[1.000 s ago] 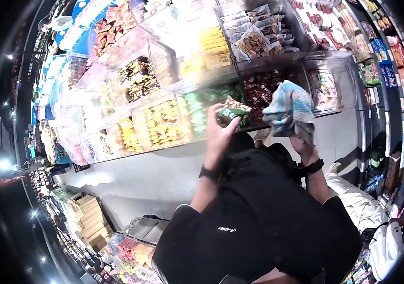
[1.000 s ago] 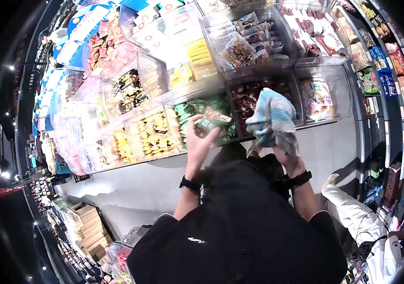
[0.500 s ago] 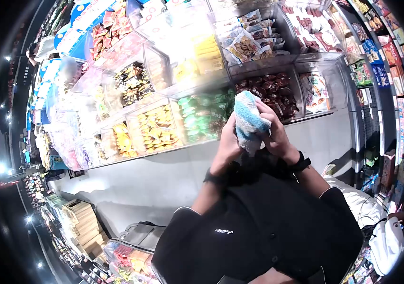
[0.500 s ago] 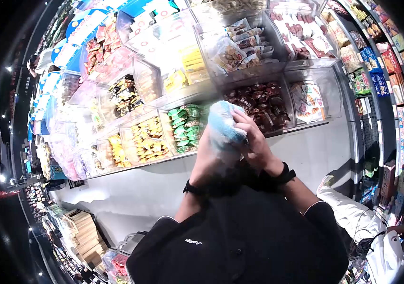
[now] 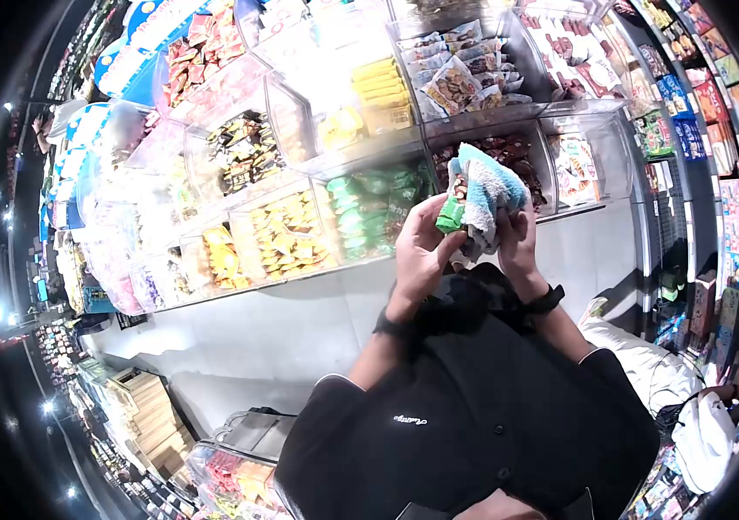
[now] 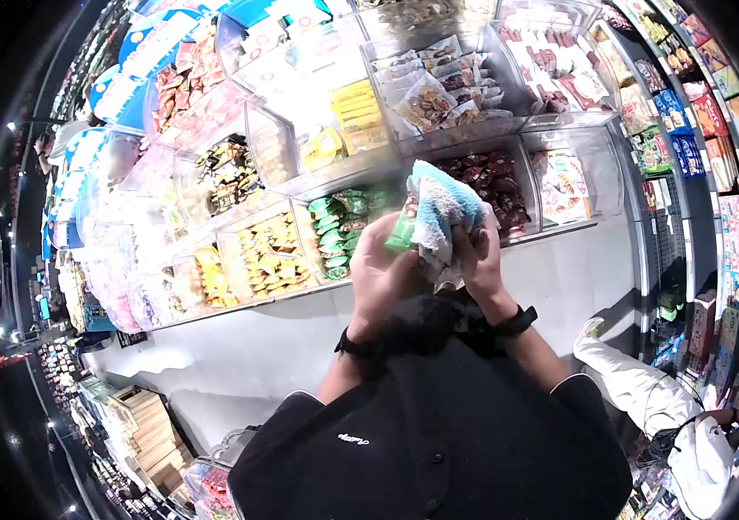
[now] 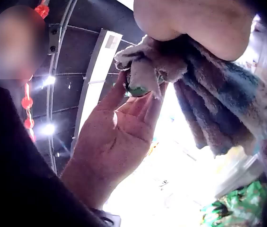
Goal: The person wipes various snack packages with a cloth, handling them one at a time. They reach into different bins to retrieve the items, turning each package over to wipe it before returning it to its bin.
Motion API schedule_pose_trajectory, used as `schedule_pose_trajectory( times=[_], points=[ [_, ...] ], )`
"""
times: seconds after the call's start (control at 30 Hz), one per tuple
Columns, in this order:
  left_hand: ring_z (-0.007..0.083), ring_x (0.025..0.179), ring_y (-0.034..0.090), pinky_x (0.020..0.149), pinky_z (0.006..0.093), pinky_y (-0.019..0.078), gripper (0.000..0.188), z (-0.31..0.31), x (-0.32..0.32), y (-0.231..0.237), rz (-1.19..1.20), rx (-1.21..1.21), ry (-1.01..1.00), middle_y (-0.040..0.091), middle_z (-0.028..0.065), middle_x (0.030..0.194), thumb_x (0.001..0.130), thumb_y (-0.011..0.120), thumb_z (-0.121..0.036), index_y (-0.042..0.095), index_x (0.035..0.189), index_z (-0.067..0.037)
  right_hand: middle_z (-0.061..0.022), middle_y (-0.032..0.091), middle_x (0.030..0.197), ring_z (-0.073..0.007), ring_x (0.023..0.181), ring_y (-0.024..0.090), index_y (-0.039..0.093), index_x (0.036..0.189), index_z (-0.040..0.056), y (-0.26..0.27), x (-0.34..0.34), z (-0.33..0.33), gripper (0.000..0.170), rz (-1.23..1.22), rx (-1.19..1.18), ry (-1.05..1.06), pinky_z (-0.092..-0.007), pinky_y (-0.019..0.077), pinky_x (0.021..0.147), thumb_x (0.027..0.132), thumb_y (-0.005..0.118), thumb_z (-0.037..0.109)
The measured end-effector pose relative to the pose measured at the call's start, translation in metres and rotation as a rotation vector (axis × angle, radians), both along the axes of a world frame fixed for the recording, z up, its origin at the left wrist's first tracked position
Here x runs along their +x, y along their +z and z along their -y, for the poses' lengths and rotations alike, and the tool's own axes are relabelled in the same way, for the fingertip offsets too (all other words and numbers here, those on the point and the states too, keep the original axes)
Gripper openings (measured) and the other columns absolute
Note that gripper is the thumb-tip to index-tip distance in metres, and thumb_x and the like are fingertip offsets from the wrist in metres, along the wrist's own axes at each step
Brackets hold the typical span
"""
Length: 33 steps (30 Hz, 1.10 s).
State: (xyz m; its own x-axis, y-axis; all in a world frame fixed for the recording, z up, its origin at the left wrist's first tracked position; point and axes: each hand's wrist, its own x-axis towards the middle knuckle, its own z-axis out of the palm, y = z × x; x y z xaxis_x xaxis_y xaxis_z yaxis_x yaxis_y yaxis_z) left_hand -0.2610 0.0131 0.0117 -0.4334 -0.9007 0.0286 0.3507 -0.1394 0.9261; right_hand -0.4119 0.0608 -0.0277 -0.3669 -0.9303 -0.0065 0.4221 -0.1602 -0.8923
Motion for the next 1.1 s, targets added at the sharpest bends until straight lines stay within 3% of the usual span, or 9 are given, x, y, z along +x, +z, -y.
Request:
schedule_pose_trajectory(
  times=[0.13, 0.23, 0.33, 0.37, 0.5, 0.67, 0.87, 0.97, 1.1],
  points=[
    [0.0190, 0.112, 0.053, 0.096, 0.0325, 0.0428, 0.051, 0.003, 0.004, 0.004, 0.010, 0.035, 0.047, 0.054, 0.0135, 0.123, 0.085, 0.066, -0.005, 0.041, 0.128, 0.004, -0.0127, 0.049, 0.123, -0.0198, 0.112, 0.049, 0.040, 0.120, 0.0036, -0.003, 0.010, -0.007, 0.040, -0.246, -0.139, 0.031, -0.0349, 0.0406, 0.095, 0.086, 0.061, 0.005],
    [0.0183, 0.110, 0.054, 0.096, 0.0321, 0.0432, 0.048, 0.006, 0.007, 0.010, 0.011, 0.019, 0.033, 0.055, 0.0128, 0.121, 0.083, 0.067, -0.004, 0.045, 0.126, 0.004, -0.0206, 0.046, 0.130, -0.0287, 0.118, 0.048, 0.043, 0.116, 0.0045, 0.027, 0.013, 0.010, 0.035, -0.866, -0.377, -0.044, -0.0367, 0.0389, 0.098, 0.085, 0.058, -0.001],
    [0.0173, 0.111, 0.054, 0.096, 0.0317, 0.0433, 0.046, 0.011, 0.020, 0.009, 0.083, 0.016, -0.066, 0.056, 0.0114, 0.120, 0.082, 0.067, -0.001, 0.048, 0.124, 0.004, -0.0194, 0.047, 0.129, -0.0279, 0.117, 0.048, 0.043, 0.115, 0.0044, 0.018, 0.017, 0.011, 0.035, -0.542, -0.282, 0.030, -0.0372, 0.0391, 0.098, 0.084, 0.060, 0.000],
    [0.0172, 0.111, 0.054, 0.096, 0.0315, 0.0431, 0.046, 0.014, 0.025, 0.007, 0.094, -0.010, -0.101, 0.056, 0.0114, 0.120, 0.082, 0.067, -0.001, 0.048, 0.124, 0.003, -0.0162, 0.048, 0.127, -0.0244, 0.115, 0.049, 0.043, 0.118, 0.0039, 0.029, 0.022, 0.008, 0.036, -0.224, -0.214, 0.102, -0.0358, 0.0400, 0.097, 0.086, 0.061, 0.004],
    [0.0175, 0.112, 0.053, 0.095, 0.0304, 0.0426, 0.047, 0.022, 0.040, 0.002, 0.070, 0.055, -0.224, 0.055, 0.0117, 0.122, 0.082, 0.064, 0.001, 0.047, 0.126, 0.002, -0.0056, 0.052, 0.117, -0.0144, 0.108, 0.051, 0.038, 0.129, 0.0025, 0.012, 0.021, 0.007, 0.044, 0.063, -0.026, 0.139, -0.0307, 0.0421, 0.095, 0.091, 0.058, 0.013],
    [0.0197, 0.115, 0.049, 0.100, 0.0327, 0.0379, 0.057, 0.024, 0.043, -0.016, -0.073, 0.150, -0.195, 0.047, 0.0109, 0.127, 0.081, 0.069, -0.009, 0.039, 0.128, 0.000, -0.0034, 0.056, 0.108, -0.0117, 0.100, 0.054, 0.045, 0.117, 0.0033, 0.033, 0.033, 0.015, 0.035, -0.086, -0.026, 0.082, -0.0281, 0.0459, 0.088, 0.087, 0.062, 0.005],
    [0.0124, 0.089, 0.057, 0.068, 0.0243, 0.0513, 0.058, 0.023, 0.040, -0.016, -0.017, 0.207, -0.232, 0.052, 0.0079, 0.109, 0.078, 0.068, 0.001, 0.036, 0.125, -0.004, -0.0012, 0.056, 0.096, -0.0080, 0.088, 0.054, 0.047, 0.101, 0.0058, 0.016, 0.047, 0.019, 0.024, -0.075, 0.086, -0.140, -0.0246, 0.0477, 0.078, 0.084, 0.061, -0.005],
    [0.0109, 0.082, 0.058, 0.067, 0.0247, 0.0513, 0.057, 0.024, 0.039, -0.005, -0.012, 0.149, -0.222, 0.054, 0.0065, 0.105, 0.077, 0.066, 0.005, 0.038, 0.126, -0.004, 0.0006, 0.055, 0.094, -0.0070, 0.085, 0.052, 0.047, 0.098, 0.0064, 0.014, 0.054, 0.021, 0.026, -0.134, 0.134, -0.265, -0.0232, 0.0469, 0.076, 0.081, 0.063, -0.004],
    [0.0153, 0.100, 0.056, 0.082, 0.0278, 0.0500, 0.055, 0.032, 0.044, -0.009, -0.046, 0.122, -0.134, 0.053, 0.0092, 0.111, 0.075, 0.060, 0.014, 0.042, 0.124, -0.003, -0.0003, 0.054, 0.096, -0.0077, 0.089, 0.052, 0.047, 0.103, 0.0057, 0.009, 0.058, 0.018, 0.031, -0.106, 0.116, -0.315, -0.0244, 0.0457, 0.079, 0.079, 0.067, 0.001]
  ],
)
